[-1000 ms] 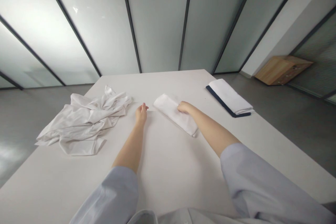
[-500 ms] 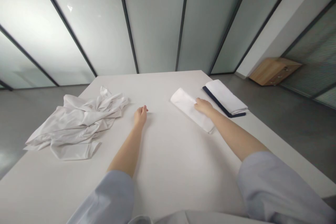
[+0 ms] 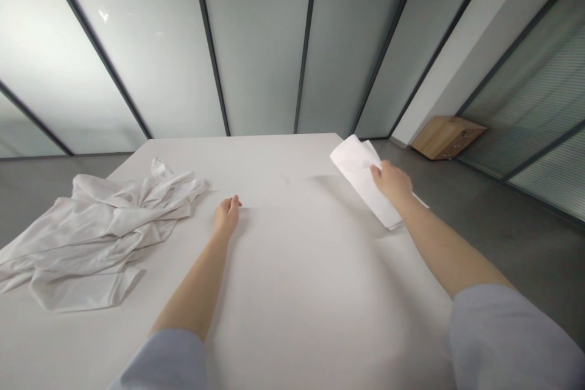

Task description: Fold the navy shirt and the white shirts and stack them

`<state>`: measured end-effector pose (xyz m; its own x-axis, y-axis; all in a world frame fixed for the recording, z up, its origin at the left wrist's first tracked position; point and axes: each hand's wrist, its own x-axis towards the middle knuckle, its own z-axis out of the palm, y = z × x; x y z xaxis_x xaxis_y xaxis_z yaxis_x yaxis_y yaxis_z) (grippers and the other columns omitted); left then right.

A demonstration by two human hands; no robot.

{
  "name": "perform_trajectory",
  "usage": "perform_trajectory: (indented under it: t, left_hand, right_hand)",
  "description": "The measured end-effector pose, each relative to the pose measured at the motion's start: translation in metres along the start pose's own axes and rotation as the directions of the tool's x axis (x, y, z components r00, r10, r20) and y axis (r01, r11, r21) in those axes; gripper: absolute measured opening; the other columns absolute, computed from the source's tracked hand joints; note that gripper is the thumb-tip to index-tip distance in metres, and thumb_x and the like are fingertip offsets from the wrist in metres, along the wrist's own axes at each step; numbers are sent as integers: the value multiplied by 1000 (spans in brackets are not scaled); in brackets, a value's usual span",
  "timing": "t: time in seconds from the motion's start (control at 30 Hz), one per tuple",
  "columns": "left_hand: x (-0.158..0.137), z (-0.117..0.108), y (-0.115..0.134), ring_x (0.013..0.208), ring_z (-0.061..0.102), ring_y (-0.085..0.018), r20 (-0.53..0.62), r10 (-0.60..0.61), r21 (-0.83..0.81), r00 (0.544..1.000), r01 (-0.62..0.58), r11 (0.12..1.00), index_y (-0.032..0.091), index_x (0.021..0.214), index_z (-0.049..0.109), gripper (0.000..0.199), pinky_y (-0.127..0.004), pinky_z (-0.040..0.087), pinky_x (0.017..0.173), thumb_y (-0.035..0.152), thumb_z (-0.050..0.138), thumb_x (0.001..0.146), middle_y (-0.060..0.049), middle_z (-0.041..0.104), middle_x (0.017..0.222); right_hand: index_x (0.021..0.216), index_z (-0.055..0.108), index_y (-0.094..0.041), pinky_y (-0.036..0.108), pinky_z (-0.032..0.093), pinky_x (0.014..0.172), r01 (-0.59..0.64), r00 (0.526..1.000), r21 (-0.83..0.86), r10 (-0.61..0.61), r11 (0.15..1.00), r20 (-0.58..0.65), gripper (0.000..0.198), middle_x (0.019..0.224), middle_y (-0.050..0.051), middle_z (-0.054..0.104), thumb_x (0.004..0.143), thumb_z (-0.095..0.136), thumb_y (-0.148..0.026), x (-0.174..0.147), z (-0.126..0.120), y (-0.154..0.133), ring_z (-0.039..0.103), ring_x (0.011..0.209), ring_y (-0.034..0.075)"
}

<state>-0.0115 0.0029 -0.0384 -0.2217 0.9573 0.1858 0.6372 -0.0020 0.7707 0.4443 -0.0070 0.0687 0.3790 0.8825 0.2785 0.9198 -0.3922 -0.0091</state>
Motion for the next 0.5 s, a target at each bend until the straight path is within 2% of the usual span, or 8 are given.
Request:
perform_trajectory:
  t: [0.13,0.23,0.33,0.5]
  left_hand:
    - [-1,0,0,82,64,-25,-1,14,15,1000,-14,1000,23,69,61,51,-36,47,78,56,26,85,-7,68,76]
    - [-1,-1,0,83,64,-25,0,20,19,1000,-20,1000,23,69,61,50,-37,48,79,56,27,85,-8,69,78]
    - [-1,-1,-2,84,64,-26,-6,16,7,1000,-16,1000,23,69,62,51,-38,48,82,57,27,85,-9,69,81]
    - [-1,-1,-3,85,64,-26,11,15,2,1000,-15,1000,22,71,63,56,-38,48,83,61,25,86,-9,69,81]
  right_hand:
    - [118,55,-7,42,46,84,-85,995,15,85,996,-57,50,107,26,65,98,30,-46,37,-13,24,63,103,34]
    - [119,56,-6,43,46,85,-120,992,21,121,993,-42,49,110,27,64,97,33,-43,60,-15,32,62,104,34]
    - [119,59,-6,42,47,86,-147,989,48,147,988,12,48,113,27,64,97,34,-41,76,-9,34,62,107,34]
    - [122,60,-5,39,47,89,-158,985,81,151,984,80,50,117,26,63,96,36,-40,92,14,32,60,112,32]
